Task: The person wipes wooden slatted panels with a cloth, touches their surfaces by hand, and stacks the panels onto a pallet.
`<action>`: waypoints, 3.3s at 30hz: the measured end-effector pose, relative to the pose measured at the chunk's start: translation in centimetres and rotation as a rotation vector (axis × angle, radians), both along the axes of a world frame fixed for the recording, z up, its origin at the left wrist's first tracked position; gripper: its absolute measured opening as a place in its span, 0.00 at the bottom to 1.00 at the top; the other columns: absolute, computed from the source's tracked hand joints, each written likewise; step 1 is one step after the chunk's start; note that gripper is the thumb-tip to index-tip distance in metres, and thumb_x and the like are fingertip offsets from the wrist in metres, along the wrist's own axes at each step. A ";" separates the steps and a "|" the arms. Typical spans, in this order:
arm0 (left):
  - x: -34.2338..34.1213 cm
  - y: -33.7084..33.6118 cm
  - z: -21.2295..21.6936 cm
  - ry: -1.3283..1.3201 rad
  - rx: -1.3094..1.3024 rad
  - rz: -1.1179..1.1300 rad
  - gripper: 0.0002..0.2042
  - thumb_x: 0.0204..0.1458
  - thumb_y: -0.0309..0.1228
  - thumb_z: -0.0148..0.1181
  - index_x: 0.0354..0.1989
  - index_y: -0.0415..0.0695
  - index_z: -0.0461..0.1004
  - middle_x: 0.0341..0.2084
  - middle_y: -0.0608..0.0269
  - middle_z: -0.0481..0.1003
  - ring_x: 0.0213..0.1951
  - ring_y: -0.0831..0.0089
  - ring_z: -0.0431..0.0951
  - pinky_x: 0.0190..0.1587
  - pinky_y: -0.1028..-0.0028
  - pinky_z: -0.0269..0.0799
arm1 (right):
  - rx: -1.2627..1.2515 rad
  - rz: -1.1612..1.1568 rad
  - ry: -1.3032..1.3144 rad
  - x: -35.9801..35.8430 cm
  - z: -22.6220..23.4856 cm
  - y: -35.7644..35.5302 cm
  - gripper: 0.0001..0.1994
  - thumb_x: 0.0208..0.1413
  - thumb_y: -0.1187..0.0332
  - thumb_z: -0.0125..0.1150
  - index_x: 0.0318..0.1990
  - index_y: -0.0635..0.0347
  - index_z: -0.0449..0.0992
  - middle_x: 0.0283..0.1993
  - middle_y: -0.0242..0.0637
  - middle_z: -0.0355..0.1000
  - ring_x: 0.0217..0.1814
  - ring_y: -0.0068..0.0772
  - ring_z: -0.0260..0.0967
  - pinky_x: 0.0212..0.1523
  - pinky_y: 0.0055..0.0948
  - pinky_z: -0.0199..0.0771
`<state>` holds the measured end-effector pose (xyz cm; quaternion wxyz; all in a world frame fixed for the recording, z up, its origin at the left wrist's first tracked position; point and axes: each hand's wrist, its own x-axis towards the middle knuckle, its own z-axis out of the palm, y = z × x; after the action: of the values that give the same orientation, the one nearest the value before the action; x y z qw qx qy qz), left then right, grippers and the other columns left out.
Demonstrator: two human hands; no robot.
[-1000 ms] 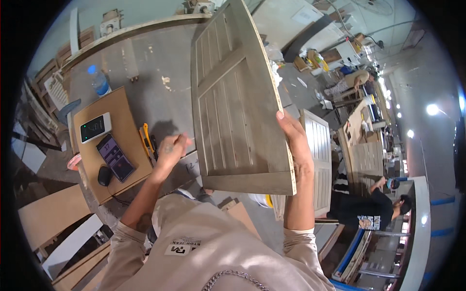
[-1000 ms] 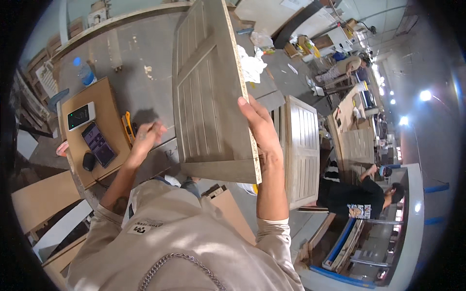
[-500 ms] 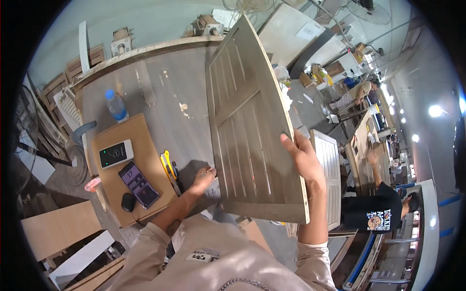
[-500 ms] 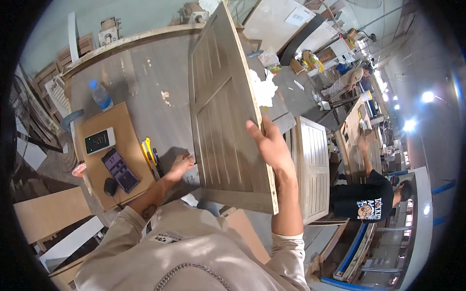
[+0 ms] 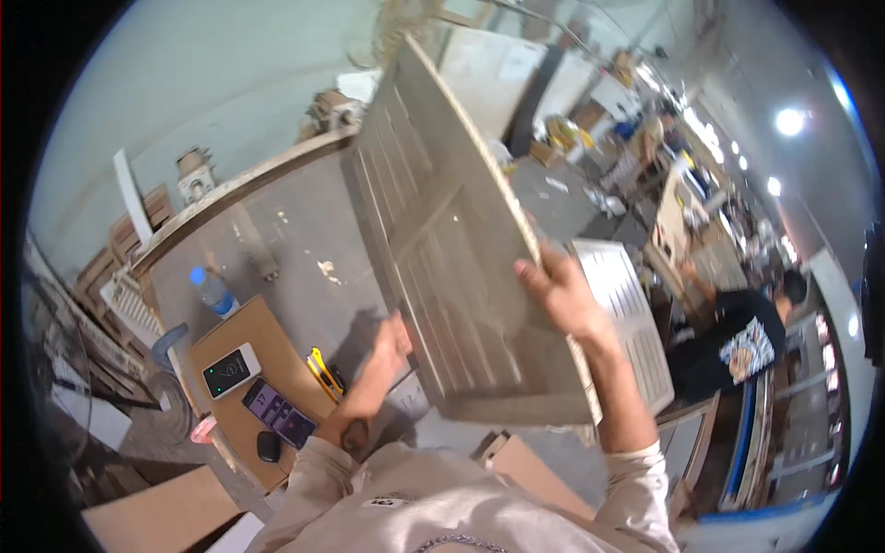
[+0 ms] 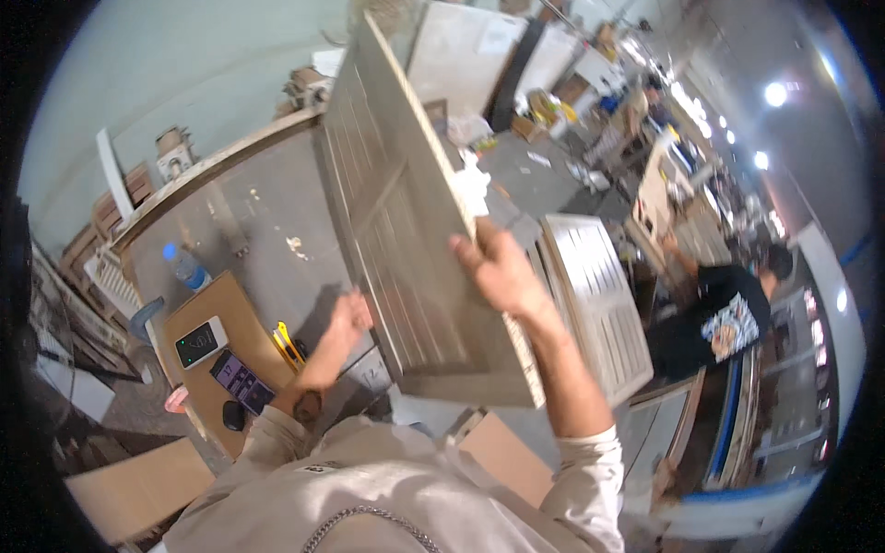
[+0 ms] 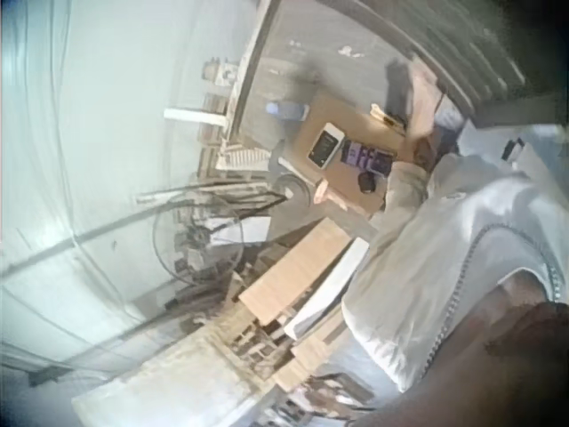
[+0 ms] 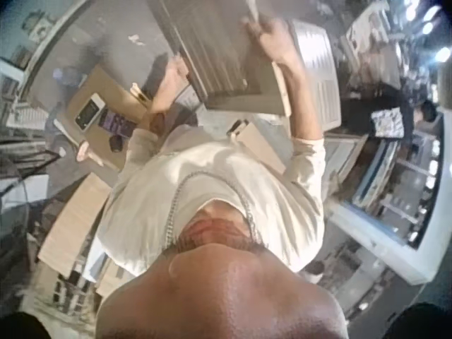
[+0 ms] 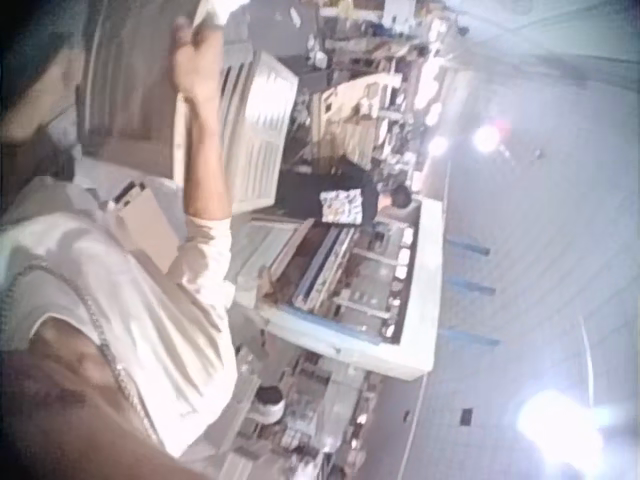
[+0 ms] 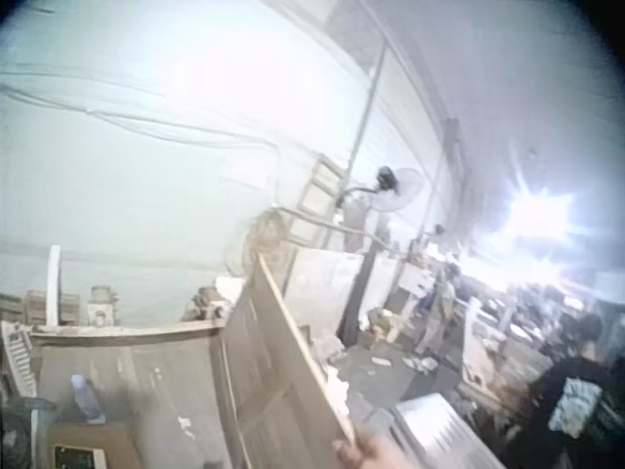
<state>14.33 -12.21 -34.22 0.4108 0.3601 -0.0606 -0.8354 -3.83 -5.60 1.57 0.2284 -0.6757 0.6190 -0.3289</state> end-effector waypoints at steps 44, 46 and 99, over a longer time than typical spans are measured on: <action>-26.5 52.0 15.5 -0.267 -1.849 -2.171 0.31 0.43 0.49 0.68 0.46 0.36 0.70 0.24 0.59 0.75 0.27 0.66 0.75 0.33 0.69 0.69 | -0.739 -2.625 -0.980 13.0 -34.3 81.3 0.20 0.59 0.53 0.56 0.21 0.58 0.73 0.22 0.23 0.67 0.23 0.13 0.55 0.24 0.19 0.53; -25.5 52.9 17.1 -0.205 -2.256 -2.045 0.40 0.33 0.53 0.72 0.49 0.36 0.63 0.19 0.45 0.72 0.23 0.47 0.75 0.29 0.63 0.71 | -0.799 -2.626 -0.946 12.2 -32.0 81.5 0.20 0.59 0.53 0.56 0.22 0.58 0.74 0.22 0.23 0.67 0.23 0.14 0.55 0.25 0.19 0.54; -13.1 31.6 -20.7 -0.368 -2.200 -3.372 0.12 0.51 0.41 0.52 0.34 0.50 0.78 0.29 0.55 0.76 0.40 0.60 0.77 0.41 0.63 0.72 | 0.676 -1.896 -1.152 10.3 -82.2 68.1 0.16 0.54 0.56 0.49 0.28 0.58 0.77 0.32 0.50 0.74 0.36 0.52 0.73 0.40 0.50 0.71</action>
<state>1.21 19.40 -54.90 0.6348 0.3352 0.6867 -0.1148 6.44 62.48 -80.66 0.3070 0.4046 0.7376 -0.4450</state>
